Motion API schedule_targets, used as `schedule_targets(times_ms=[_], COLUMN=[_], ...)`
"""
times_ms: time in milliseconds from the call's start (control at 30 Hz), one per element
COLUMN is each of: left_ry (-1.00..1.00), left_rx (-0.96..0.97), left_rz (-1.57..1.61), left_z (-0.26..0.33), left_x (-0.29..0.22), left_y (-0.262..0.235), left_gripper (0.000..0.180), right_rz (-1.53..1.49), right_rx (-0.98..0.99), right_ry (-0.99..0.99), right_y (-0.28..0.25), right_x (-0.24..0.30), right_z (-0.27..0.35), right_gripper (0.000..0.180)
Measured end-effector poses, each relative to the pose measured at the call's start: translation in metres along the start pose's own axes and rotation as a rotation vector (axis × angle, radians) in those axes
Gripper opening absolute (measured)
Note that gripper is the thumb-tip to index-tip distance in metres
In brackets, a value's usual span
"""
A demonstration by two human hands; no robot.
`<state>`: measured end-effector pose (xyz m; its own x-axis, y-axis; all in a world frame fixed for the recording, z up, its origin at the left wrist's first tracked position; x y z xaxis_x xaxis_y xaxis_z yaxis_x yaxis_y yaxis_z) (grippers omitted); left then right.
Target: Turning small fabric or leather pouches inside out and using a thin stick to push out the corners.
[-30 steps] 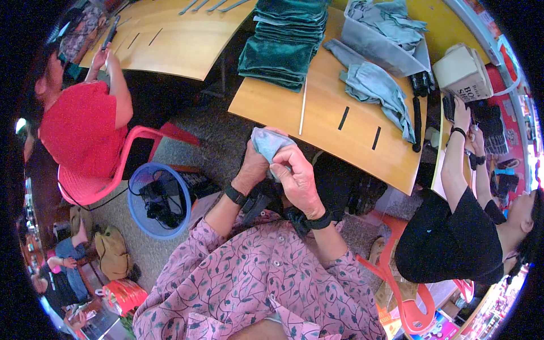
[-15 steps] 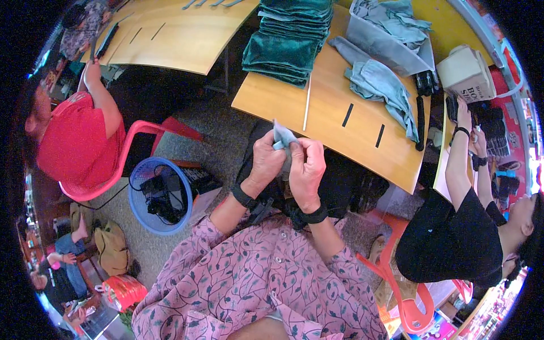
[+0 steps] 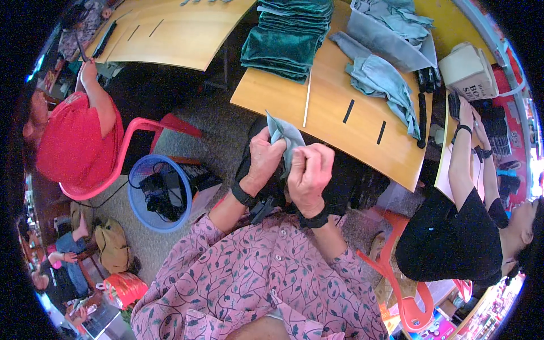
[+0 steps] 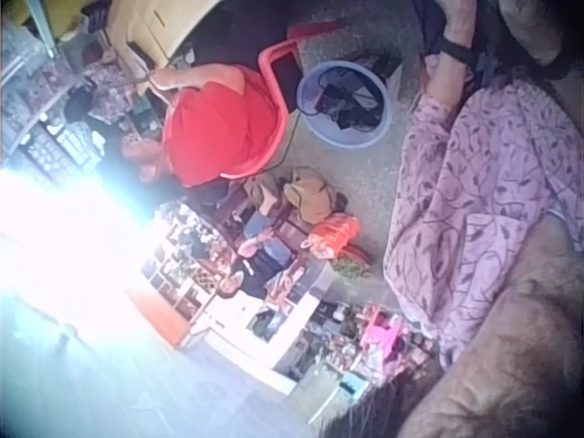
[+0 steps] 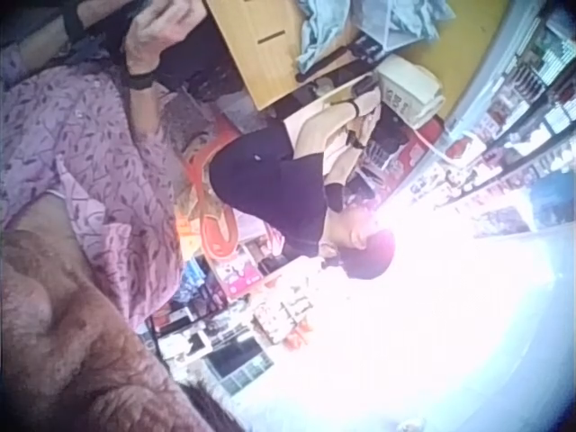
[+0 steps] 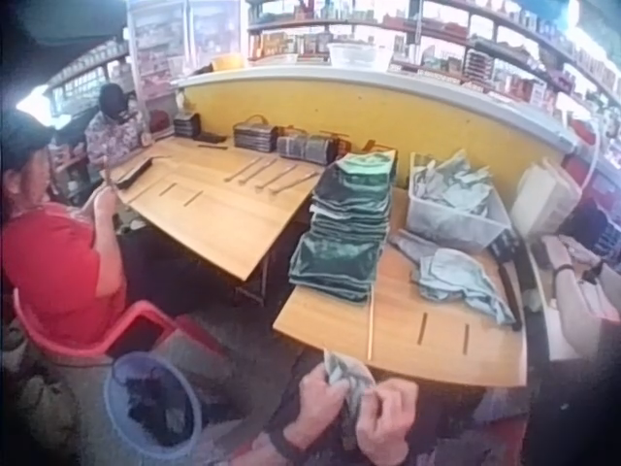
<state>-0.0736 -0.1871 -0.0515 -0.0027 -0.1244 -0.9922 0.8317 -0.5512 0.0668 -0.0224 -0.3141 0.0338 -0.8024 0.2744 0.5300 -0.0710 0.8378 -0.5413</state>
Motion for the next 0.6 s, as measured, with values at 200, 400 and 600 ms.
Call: schedule_targets(times_ms=[200, 400, 600], left_ry=[-0.085, -0.08, -0.075], left_rx=[0.009, 0.005, 0.065], left_rz=[0.042, -0.014, 0.006], left_z=[0.01, 0.02, 0.028], left_x=[0.001, -0.003, 0.004], left_y=[0.01, 0.017, 0.021], left_gripper=[0.015, 0.018, 0.021], right_rz=[-0.124, -0.095, 0.018], right_rx=[0.137, 0.065, 0.015], right_ry=[0.274, 0.406, 0.294], right_y=[0.022, 0.022, 0.021], right_x=[-0.014, -0.022, -0.036], right_z=[0.011, 0.021, 0.009], right_gripper=[0.01, 0.012, 0.014])
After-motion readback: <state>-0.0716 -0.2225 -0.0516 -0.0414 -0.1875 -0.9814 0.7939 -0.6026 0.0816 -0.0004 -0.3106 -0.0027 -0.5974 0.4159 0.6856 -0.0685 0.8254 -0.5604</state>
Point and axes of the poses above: each hand's wrist, its own z-axis away from the middle knuckle, its own y-axis out of the palm, x = y × z, the point moved 6 cm from there along -z, towards the middle knuckle, and after that the axes turned 5 degrees about z, right-handed, at the moved point
